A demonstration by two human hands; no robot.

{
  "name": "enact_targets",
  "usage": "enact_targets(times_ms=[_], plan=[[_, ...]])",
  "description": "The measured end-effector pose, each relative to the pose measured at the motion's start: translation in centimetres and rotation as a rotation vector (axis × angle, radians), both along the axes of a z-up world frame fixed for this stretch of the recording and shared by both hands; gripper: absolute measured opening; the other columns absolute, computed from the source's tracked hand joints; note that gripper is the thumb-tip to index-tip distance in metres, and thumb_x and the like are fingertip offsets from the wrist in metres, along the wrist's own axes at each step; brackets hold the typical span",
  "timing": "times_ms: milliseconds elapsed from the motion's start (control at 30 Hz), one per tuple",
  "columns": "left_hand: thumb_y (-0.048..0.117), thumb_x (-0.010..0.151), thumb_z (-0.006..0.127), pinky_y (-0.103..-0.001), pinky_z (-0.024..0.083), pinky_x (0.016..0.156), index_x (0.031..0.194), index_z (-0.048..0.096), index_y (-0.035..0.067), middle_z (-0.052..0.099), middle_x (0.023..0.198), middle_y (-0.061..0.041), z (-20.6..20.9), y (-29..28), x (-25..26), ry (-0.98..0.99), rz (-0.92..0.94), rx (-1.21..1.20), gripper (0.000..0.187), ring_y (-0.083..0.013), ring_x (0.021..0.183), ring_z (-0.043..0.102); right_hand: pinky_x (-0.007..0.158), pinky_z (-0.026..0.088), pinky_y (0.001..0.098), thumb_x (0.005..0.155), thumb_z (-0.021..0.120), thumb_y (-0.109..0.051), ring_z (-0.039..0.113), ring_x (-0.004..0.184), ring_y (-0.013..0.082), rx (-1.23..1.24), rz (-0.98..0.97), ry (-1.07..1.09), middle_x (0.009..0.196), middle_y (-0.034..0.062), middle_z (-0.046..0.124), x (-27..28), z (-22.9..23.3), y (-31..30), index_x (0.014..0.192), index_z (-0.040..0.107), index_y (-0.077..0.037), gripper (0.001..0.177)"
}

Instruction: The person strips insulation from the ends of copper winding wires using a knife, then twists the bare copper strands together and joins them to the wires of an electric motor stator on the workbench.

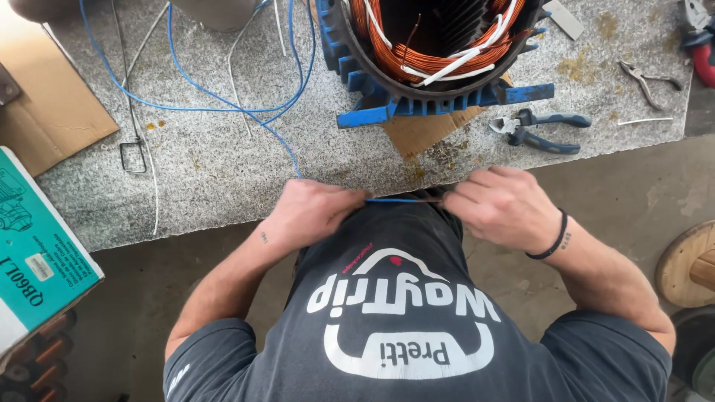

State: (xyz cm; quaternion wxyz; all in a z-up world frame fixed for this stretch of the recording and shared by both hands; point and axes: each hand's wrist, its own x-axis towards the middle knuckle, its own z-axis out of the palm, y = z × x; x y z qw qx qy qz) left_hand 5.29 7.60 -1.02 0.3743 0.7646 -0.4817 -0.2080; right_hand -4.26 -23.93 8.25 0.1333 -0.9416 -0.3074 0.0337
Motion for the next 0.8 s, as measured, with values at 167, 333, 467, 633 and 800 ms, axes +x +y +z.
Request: enact_targets(times_ms=[167,333,467,633,800], plan=[[0.008,0.087,0.072,-0.037,0.049,0.078,0.117,0.082,0.022,0.073,0.081,0.003,-1.6,8.1,2.7,-0.438,0.239,0.218,0.034,-0.0173,0.077,0.067,0.063,0.048,0.0331,0.096,0.086,-0.019,0.060,0.071,0.0204,-0.110,-0.357,-0.149,0.078,0.0019,0.066,-1.0,0.8,-5.4,0.087,0.072,-0.012,0.018],[0.006,0.083,0.072,-0.046,0.040,0.120,0.117,0.081,0.026,0.073,0.124,0.006,-3.3,13.1,3.8,-0.679,0.250,0.188,0.040,-0.0170,0.122,0.062,0.070,0.050,0.0327,0.097,0.083,-0.021,0.063,0.077,0.0200,-0.095,-0.273,-0.055,0.084,0.0005,0.069,0.4,-3.0,-3.4,0.094,0.075,-0.015,0.010],[0.006,0.091,0.070,-0.044,0.041,0.127,0.115,0.079,0.024,0.070,0.137,0.002,-4.3,17.9,4.9,-0.756,0.340,0.250,0.031,-0.0216,0.140,0.058,0.068,0.050,0.0343,0.095,0.083,-0.022,0.065,0.081,0.0221,-0.041,-0.205,0.015,0.091,0.0007,0.072,1.4,-5.6,-0.7,0.095,0.076,-0.015,0.010],[0.005,0.100,0.064,-0.041,0.047,0.115,0.121,0.077,0.017,0.068,0.137,-0.001,-2.2,20.5,4.6,-0.863,0.407,0.278,0.028,-0.0215,0.134,0.058,0.076,0.053,0.0354,0.099,0.081,-0.022,0.068,0.084,0.0238,0.093,-0.223,0.037,0.093,0.0032,0.072,1.4,-8.0,0.5,0.100,0.076,-0.012,0.011],[-0.007,0.097,0.053,-0.037,0.053,0.108,0.129,0.069,0.008,0.070,0.131,-0.006,-0.8,23.4,3.8,-0.832,0.471,0.138,0.038,-0.0228,0.121,0.066,0.078,0.054,0.0392,0.096,0.079,-0.019,0.068,0.087,0.0278,0.186,-0.287,0.099,0.096,0.0070,0.072,1.3,-9.1,1.7,0.106,0.078,-0.011,0.012]])
